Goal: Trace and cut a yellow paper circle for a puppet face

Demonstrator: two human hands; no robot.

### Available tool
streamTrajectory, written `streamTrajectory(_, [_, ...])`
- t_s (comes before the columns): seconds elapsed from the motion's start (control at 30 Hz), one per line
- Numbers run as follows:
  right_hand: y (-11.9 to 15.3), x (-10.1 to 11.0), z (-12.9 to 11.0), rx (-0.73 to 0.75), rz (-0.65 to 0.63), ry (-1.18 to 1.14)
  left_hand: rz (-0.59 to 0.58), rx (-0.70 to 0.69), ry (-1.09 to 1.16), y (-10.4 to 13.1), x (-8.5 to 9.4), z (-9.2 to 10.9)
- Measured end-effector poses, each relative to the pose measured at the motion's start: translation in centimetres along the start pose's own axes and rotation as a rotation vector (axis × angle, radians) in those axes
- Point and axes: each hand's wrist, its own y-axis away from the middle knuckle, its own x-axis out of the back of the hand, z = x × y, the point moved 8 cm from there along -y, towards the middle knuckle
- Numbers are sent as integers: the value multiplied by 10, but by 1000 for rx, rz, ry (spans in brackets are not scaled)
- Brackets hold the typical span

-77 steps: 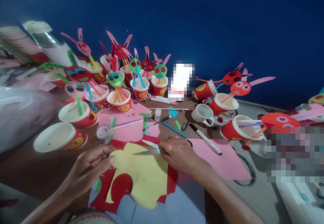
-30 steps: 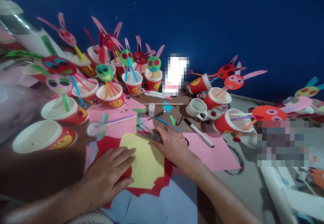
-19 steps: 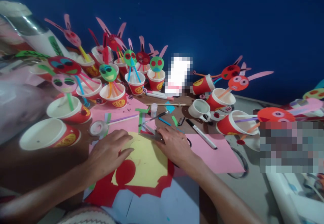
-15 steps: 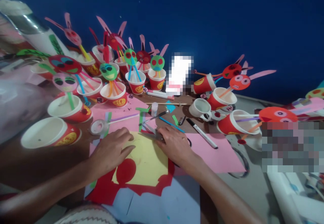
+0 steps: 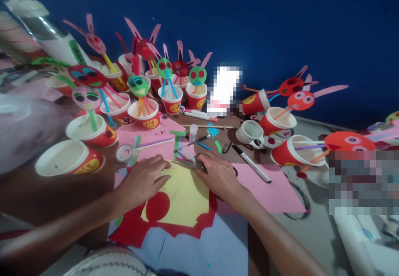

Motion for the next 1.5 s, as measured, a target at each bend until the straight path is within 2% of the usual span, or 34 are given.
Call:
streamTrajectory(0.53, [0,5,3,-12,11,-5,31,10,61,-3,7,0])
streamTrajectory(0.87, [1,4,-1,17,10,1,39,-36,73,-6,3,4])
streamTrajectory(0.97, [0,0,-5,33,-8,13,66,-41,91,-1,9,3])
streamTrajectory(1.07, [-1,0,-6,44,-22,18,150,-35,162,8,22,-5])
streamTrajectory(1.23, [3,16,4,49,-20,2,271,-17,252,26,40,-26])
streamTrajectory(1.33, [9,43,7,84,120,-45,249,81,284,30,39,-40])
streamTrajectory(1.5, [30,92,17,7,592,-91,154,184,361,24,25,-50])
